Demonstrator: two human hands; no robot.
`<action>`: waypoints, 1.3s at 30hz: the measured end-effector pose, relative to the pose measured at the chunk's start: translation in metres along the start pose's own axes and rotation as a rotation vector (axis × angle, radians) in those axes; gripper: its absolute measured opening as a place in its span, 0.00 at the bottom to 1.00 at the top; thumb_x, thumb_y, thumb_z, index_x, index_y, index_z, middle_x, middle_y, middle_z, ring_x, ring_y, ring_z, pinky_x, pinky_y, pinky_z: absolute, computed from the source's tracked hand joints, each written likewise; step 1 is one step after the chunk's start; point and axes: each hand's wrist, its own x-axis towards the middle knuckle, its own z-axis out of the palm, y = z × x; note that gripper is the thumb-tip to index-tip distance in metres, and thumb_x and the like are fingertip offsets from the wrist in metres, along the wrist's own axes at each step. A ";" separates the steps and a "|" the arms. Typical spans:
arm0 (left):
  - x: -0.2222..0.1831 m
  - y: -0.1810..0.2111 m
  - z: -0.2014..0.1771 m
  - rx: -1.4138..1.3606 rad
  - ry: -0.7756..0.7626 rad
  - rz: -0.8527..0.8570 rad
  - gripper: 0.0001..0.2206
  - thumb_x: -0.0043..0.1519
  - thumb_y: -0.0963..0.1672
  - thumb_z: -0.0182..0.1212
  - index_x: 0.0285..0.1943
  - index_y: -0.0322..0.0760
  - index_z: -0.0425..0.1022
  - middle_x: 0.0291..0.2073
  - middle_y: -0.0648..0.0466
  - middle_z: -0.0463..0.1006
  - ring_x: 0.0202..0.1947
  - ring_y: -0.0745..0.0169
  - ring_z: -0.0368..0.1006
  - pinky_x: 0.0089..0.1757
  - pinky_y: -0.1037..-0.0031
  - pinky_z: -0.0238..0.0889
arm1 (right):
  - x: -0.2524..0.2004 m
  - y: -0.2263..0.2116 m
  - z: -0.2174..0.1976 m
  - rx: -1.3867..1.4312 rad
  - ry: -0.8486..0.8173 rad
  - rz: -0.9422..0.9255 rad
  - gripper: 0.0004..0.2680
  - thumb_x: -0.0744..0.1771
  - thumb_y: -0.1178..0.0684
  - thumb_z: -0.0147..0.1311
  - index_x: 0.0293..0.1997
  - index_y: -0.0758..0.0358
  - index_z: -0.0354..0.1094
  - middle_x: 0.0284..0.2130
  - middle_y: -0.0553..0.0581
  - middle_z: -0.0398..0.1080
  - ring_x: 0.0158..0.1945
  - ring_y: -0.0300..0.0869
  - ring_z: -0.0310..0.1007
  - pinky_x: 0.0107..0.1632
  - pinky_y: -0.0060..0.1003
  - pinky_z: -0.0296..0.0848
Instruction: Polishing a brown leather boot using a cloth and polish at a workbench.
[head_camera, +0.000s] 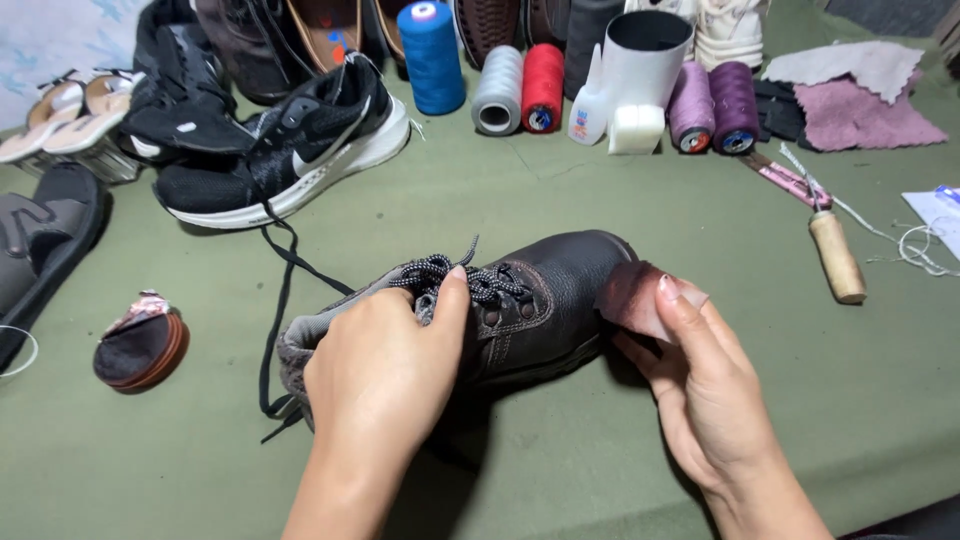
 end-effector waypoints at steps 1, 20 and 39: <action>0.003 -0.001 -0.002 -0.003 0.009 0.006 0.32 0.64 0.62 0.40 0.40 0.35 0.80 0.44 0.44 0.82 0.50 0.38 0.74 0.49 0.54 0.65 | -0.002 0.000 0.003 0.005 -0.005 -0.009 0.09 0.70 0.53 0.47 0.51 0.65 0.67 0.49 0.58 0.74 0.53 0.42 0.72 0.55 0.42 0.72; 0.040 -0.086 0.092 -0.721 0.480 0.866 0.17 0.62 0.45 0.58 0.58 0.33 0.69 0.45 0.48 0.80 0.46 0.53 0.75 0.49 0.68 0.64 | 0.009 0.014 0.002 -0.056 -0.165 -0.172 0.08 0.70 0.49 0.50 0.46 0.61 0.67 0.41 0.54 0.71 0.45 0.40 0.68 0.50 0.34 0.65; 0.041 -0.095 0.108 -0.769 0.345 0.679 0.13 0.55 0.50 0.72 0.29 0.39 0.77 0.21 0.62 0.78 0.24 0.74 0.69 0.31 0.73 0.67 | -0.046 0.032 0.019 -0.984 0.021 -0.979 0.12 0.65 0.52 0.63 0.48 0.65 0.69 0.41 0.57 0.70 0.47 0.45 0.69 0.54 0.37 0.64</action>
